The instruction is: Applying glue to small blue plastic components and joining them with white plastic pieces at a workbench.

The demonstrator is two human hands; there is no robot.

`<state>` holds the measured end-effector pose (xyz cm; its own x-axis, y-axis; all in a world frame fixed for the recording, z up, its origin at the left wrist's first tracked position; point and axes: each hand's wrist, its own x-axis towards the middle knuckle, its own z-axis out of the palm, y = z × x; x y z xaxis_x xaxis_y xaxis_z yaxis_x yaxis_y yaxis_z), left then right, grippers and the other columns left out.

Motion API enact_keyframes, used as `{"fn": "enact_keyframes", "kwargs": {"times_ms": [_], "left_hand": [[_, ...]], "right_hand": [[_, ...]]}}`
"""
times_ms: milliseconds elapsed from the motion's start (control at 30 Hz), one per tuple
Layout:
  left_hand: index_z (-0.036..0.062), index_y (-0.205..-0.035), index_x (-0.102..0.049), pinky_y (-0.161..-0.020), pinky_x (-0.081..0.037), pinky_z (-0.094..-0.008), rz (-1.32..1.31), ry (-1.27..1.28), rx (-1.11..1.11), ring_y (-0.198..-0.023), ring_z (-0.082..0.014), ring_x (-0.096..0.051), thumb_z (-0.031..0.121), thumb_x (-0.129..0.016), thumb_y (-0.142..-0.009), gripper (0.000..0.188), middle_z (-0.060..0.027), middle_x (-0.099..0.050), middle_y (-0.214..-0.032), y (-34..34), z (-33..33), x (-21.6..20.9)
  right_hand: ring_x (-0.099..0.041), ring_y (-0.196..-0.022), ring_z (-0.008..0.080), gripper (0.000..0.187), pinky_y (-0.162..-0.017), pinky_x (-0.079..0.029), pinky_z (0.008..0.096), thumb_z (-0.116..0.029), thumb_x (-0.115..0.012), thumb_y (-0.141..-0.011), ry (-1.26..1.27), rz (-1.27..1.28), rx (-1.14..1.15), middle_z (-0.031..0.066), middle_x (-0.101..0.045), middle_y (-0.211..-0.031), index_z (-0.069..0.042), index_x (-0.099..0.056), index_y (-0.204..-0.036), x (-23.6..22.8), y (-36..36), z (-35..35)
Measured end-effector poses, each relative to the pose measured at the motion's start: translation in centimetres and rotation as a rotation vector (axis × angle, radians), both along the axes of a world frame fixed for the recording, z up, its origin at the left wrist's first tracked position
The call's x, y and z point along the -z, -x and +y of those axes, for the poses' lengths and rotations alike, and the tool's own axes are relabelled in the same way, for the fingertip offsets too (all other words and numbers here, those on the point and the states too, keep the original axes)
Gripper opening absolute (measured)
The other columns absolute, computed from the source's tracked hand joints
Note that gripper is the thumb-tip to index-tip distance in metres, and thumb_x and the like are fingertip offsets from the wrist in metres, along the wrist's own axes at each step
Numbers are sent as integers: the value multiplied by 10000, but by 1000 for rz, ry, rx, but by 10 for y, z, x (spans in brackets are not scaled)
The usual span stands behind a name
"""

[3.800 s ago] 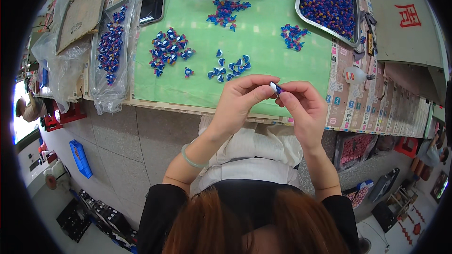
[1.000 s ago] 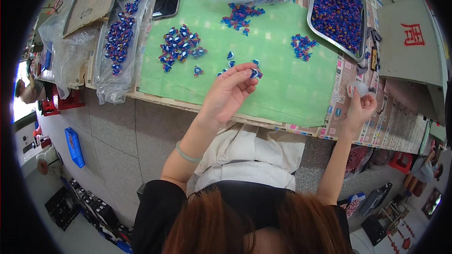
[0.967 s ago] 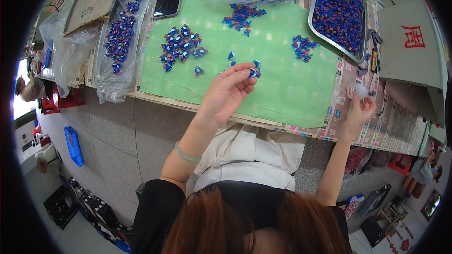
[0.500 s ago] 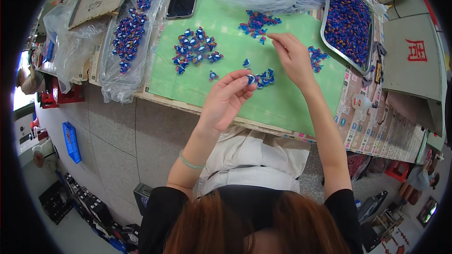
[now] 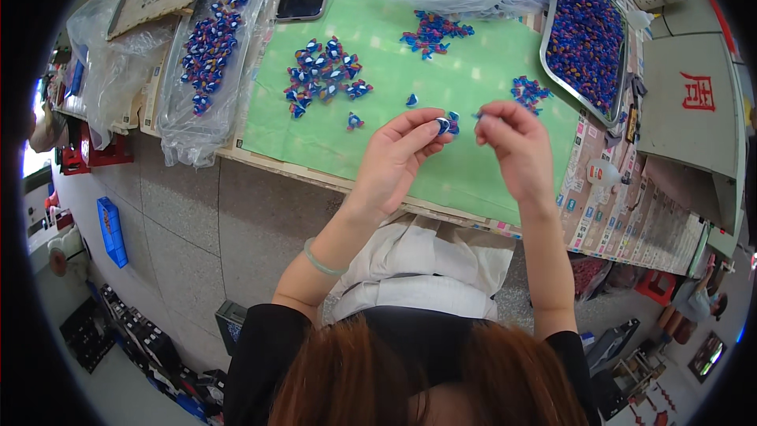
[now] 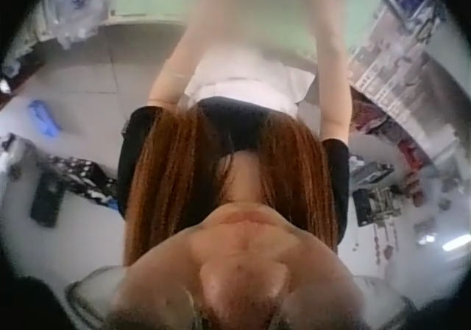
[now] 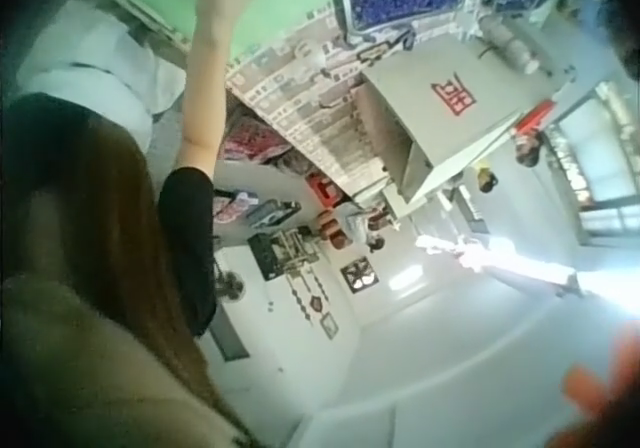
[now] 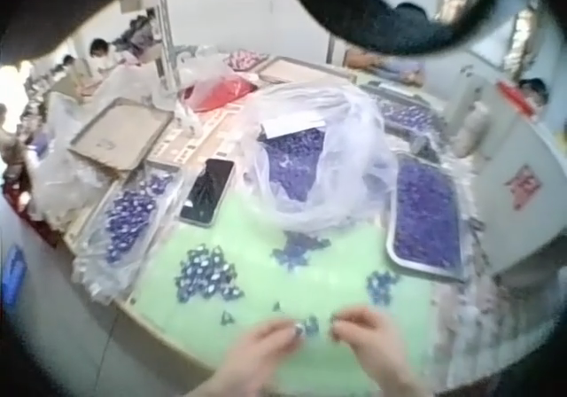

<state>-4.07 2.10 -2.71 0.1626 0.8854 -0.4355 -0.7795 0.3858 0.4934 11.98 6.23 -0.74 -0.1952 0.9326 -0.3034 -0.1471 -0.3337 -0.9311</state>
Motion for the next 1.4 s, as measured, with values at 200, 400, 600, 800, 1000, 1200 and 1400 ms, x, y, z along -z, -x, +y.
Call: {"fn": "enact_keyframes", "kwargs": {"times_ms": [200, 400, 600, 800, 1000, 1200, 1400], "left_hand": [[-18, -982, -535, -736, -428, -230, 201, -95, 20, -804, -115, -545, 52, -525, -796, 200, -58, -577, -892, -21, -3, -3], [-16, -933, -567, -740, -417, -214, 471, -213, 9, -802, -90, -535, 39, -539, -785, 160, -50, -586, -881, -34, -7, -11], [-11, -904, -594, -709, -414, -215, 696, -302, 29, -788, -96, -540, 10, -540, -772, 144, -48, -591, -868, -37, -11, -14], [13, -904, -601, -679, -426, -231, 899, -517, -19, -749, -136, -561, -7, -559, -735, 176, -68, -600, -842, -38, -15, -9], [14, -869, -597, -648, -442, -247, 1029, -602, -63, -712, -146, -568, -36, -572, -696, 182, -68, -600, -818, -39, -15, -10], [11, -914, -579, -740, -418, -246, 811, -650, -47, -852, -153, -538, -54, -543, -720, 208, -82, -573, -939, -36, -18, -10], [-30, -955, -542, -816, -410, -269, 421, -494, 33, -975, -184, -506, -113, -489, -735, 241, -132, -525, -1026, -35, -15, -21]], "right_hand": [[-561, -715, 128, 133, -643, -459, 232, 12, -520, -774, 121, 189, 53, 72, -572, -791, 31, -543, -904, -8, -2, -33], [-576, -705, 134, 111, -626, -478, 239, 0, -523, -781, 74, 173, 125, 76, -578, -796, 35, -539, -886, -5, -6, -39], [-577, -670, 130, 58, -613, -476, 233, -4, -544, -770, -3, 101, 124, 81, -583, -769, 32, -543, -815, -3, -11, -44], [-574, -634, 122, 55, -587, -466, 222, -4, -562, -758, -22, 67, 112, 80, -585, -722, 32, -547, -797, -4, -15, -45], [-572, -627, 121, 53, -581, -465, 222, -5, -563, -759, -17, 72, 131, 78, -585, -716, 32, -547, -794, -8, -10, -48], [-562, -685, 128, 50, -632, -459, 220, 35, -555, -750, -345, -176, 135, 89, -572, -780, 36, -537, -797, -8, -8, -57], [-545, -727, 140, 109, -668, -439, 226, 68, -544, -740, -576, -301, 165, 91, -546, -797, 34, -513, -839, -16, -7, -61]]}}
